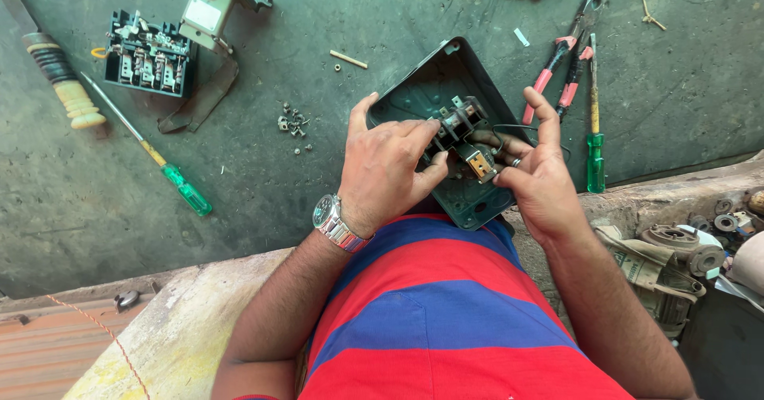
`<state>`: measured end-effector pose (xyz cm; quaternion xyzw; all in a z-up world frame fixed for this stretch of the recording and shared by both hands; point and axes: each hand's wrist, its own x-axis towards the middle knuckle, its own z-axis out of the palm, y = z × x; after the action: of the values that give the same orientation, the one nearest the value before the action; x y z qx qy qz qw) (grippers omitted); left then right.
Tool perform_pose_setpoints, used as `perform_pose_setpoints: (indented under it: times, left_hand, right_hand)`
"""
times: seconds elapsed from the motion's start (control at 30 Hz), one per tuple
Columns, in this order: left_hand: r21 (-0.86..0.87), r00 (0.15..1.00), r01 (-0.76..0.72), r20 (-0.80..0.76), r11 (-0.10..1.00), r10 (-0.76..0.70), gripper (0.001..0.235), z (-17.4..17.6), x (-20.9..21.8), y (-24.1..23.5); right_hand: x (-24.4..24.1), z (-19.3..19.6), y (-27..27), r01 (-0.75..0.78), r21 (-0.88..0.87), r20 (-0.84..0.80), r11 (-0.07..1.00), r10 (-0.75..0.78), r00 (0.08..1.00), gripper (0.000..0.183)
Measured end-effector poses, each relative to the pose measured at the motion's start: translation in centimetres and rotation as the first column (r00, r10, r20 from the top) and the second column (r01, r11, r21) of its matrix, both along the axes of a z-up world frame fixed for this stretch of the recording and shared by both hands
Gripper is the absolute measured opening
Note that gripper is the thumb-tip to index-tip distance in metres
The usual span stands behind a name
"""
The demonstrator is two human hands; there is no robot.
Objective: The person uses a screwdriver to tighten screws on an electrical component inside a black plastic housing. They repeatedly adjust the component and tighten multiple screws while holding the housing steady.
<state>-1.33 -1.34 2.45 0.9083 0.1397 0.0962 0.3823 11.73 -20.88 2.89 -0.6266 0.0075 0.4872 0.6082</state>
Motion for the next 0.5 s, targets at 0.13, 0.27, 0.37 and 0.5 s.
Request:
perform_pose_setpoints:
  times: [0.13, 0.27, 0.37, 0.5]
  left_hand:
    - [-0.009, 0.999, 0.033, -0.027, 0.999, -0.033, 0.031, -0.16, 0.08, 0.14]
    - [-0.003, 0.998, 0.052, -0.041, 0.999, -0.052, 0.031, -0.18, 0.2, 0.35]
    - [0.015, 0.997, 0.051, -0.052, 0.999, -0.05, 0.033, -0.05, 0.13, 0.35]
    - [0.016, 0.995, 0.05, -0.092, 0.999, -0.049, 0.05, 0.07, -0.37, -0.14]
  right_hand:
    - [0.66, -0.03, -0.56, 0.023, 0.056, -0.076, 0.998, -0.018, 0.997, 0.111]
    - [0.87, 0.05, -0.63, 0.05, 0.087, -0.123, 0.995, -0.039, 0.992, 0.113]
    - [0.5, 0.08, -0.51, 0.046, 0.056, -0.077, 0.997, -0.042, 0.996, 0.113]
    - [-0.02, -0.02, -0.43, 0.036, 0.017, -0.029, 0.999, -0.036, 0.999, 0.114]
